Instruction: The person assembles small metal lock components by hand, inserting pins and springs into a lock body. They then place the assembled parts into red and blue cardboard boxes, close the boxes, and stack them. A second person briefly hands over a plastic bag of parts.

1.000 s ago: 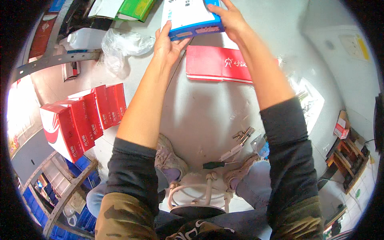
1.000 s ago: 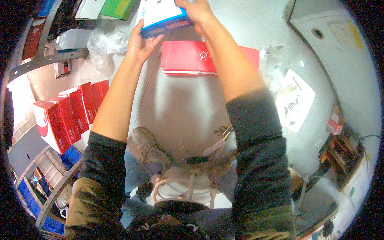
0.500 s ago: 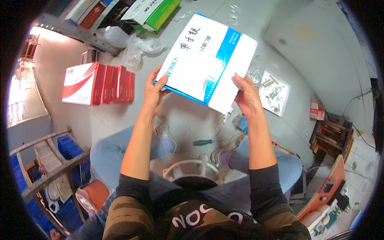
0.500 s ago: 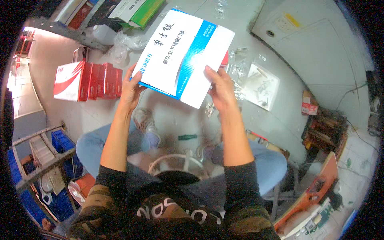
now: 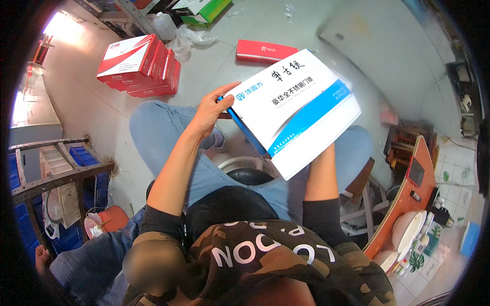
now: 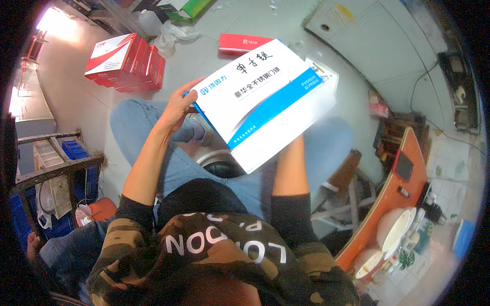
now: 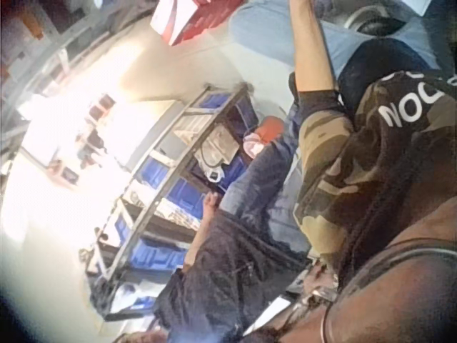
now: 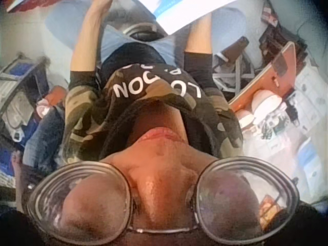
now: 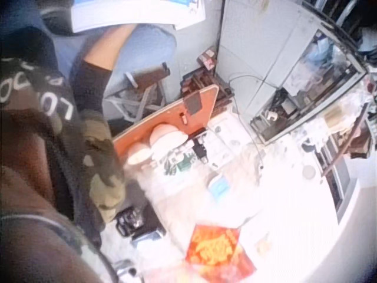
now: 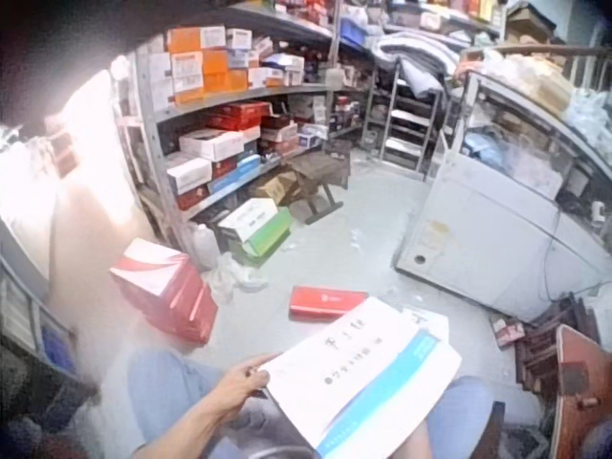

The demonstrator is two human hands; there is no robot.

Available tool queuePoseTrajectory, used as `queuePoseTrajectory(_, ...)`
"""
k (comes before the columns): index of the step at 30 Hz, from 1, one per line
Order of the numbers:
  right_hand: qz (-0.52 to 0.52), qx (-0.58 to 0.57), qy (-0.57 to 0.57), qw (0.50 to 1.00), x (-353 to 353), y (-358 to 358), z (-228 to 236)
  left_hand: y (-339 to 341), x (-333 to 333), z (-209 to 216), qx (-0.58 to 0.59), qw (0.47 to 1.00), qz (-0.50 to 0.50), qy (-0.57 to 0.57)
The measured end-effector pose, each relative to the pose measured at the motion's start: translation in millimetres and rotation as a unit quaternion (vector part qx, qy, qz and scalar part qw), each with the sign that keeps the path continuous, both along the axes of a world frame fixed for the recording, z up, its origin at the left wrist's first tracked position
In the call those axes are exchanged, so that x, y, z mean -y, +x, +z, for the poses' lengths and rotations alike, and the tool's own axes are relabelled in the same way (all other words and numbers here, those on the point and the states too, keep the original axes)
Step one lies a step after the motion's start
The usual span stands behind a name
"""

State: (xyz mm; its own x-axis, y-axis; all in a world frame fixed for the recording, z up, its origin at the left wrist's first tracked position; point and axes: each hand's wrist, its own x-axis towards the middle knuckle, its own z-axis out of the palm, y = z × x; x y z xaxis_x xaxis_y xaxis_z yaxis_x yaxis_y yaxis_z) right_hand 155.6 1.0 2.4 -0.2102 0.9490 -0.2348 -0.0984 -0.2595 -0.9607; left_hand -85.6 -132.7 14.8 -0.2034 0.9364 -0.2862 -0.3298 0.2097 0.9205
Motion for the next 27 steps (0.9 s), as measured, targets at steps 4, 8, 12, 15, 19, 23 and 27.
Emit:
queuePoseTrajectory(4, 0.010, -0.066, -0.026, 0.997, 8.9, 9.2, 1.0, 9.6, 9.7, -15.0, 0.031, 0.998, -0.048, -0.033)
queuePoseTrajectory(8, 0.013, -0.087, -0.049, 0.995, 18.7, 6.5, -3.7, 5.6, 10.8, -13.3, -0.199, 0.971, -0.132, 0.020)
queuePoseTrajectory(12, 0.017, -0.098, -0.064, 0.993, 25.5, 7.9, -11.4, 28.1, 23.8, 9.1, -0.583, 0.772, -0.217, 0.130)
queuePoseTrajectory(15, 0.025, -0.111, -0.071, 0.991, 24.3, 9.9, -19.8, 46.1, 23.5, 21.7, -0.630, 0.723, -0.223, 0.175)
queuePoseTrajectory(19, 0.029, -0.135, -0.079, 0.987, 14.4, 11.3, -36.0, 37.1, 9.8, 23.7, -0.606, 0.735, -0.235, 0.193)
queuePoseTrajectory(23, -0.175, -0.238, -0.235, 0.926, 6.6, 10.6, -47.3, 13.1, -17.0, 19.3, -0.535, 0.811, -0.117, 0.204)
queuePoseTrajectory(27, -0.263, -0.123, -0.295, 0.910, 7.5, -1.9, -54.4, -41.9, -82.3, 11.2, -0.241, 0.964, 0.114, 0.011)
